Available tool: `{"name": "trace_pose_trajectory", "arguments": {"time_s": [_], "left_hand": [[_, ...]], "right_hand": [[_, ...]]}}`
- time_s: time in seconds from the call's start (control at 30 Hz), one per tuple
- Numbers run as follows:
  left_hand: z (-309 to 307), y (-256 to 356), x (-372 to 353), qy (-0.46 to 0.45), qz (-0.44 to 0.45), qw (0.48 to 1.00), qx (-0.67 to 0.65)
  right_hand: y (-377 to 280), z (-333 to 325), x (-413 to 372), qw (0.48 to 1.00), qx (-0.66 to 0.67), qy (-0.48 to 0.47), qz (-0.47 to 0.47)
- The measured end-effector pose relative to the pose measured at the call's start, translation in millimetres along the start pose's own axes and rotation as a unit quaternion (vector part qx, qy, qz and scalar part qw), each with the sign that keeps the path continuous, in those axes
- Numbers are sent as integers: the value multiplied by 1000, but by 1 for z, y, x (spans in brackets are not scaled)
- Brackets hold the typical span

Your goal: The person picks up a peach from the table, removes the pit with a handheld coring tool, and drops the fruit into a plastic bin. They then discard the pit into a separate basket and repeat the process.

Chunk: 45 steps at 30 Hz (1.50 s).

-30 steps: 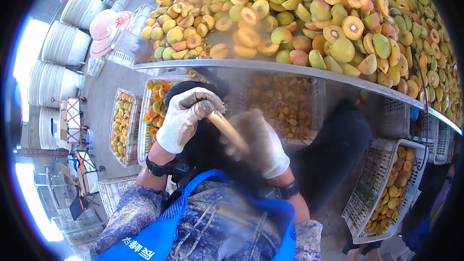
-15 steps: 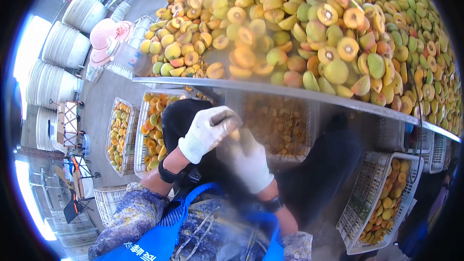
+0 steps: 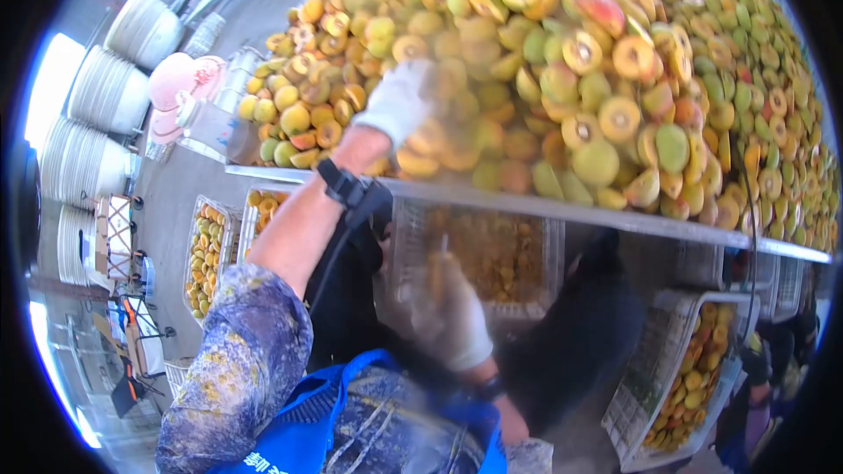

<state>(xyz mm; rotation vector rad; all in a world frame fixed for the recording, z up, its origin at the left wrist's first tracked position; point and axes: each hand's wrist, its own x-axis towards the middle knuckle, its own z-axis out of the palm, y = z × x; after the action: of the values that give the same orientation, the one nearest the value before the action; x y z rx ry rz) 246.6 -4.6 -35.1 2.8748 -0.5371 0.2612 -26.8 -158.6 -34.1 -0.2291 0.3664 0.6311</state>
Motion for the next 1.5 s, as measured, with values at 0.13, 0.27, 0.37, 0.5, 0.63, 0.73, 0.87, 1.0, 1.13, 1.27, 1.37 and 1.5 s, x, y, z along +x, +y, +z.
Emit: {"name": "trace_pose_trajectory", "arguments": {"time_s": [0.13,0.27,0.37,0.5,0.63,0.73,0.87,1.0,1.13,1.27,1.37,1.5], "left_hand": [[-19,20,-7,-30,-37,998,-44],[-13,12,-2,-24,-40,998,-53],[-24,27,-4,-36,-42,998,-6],[-43,24,-7,-10,-85,992,-91],[-86,39,-67,0,-72,942,-328],[-83,55,-135,-47,-135,796,-588],[-47,68,-202,-37,-258,615,-744],[-33,75,-219,-11,-229,655,-720],[-36,83,-214,7,-238,652,-719],[-43,85,-212,-24,-259,676,-689],[-41,86,-213,-32,-241,657,-714],[-42,95,-211,-2,-234,602,-763]], "right_hand": [[1,-8,1,976,211,-43,21],[12,-7,6,962,242,-120,-23],[14,-9,3,972,206,-109,-25],[14,-24,-2,948,280,-152,27],[9,9,-16,948,271,-157,49],[12,22,-20,968,227,-97,31],[27,1,-9,999,28,-14,-39],[43,-1,-6,951,-259,66,-159],[52,-5,5,834,-468,66,-286],[60,-20,22,729,-567,79,-374],[59,-13,18,708,-593,104,-369],[63,-18,23,707,-588,125,-372]]}}
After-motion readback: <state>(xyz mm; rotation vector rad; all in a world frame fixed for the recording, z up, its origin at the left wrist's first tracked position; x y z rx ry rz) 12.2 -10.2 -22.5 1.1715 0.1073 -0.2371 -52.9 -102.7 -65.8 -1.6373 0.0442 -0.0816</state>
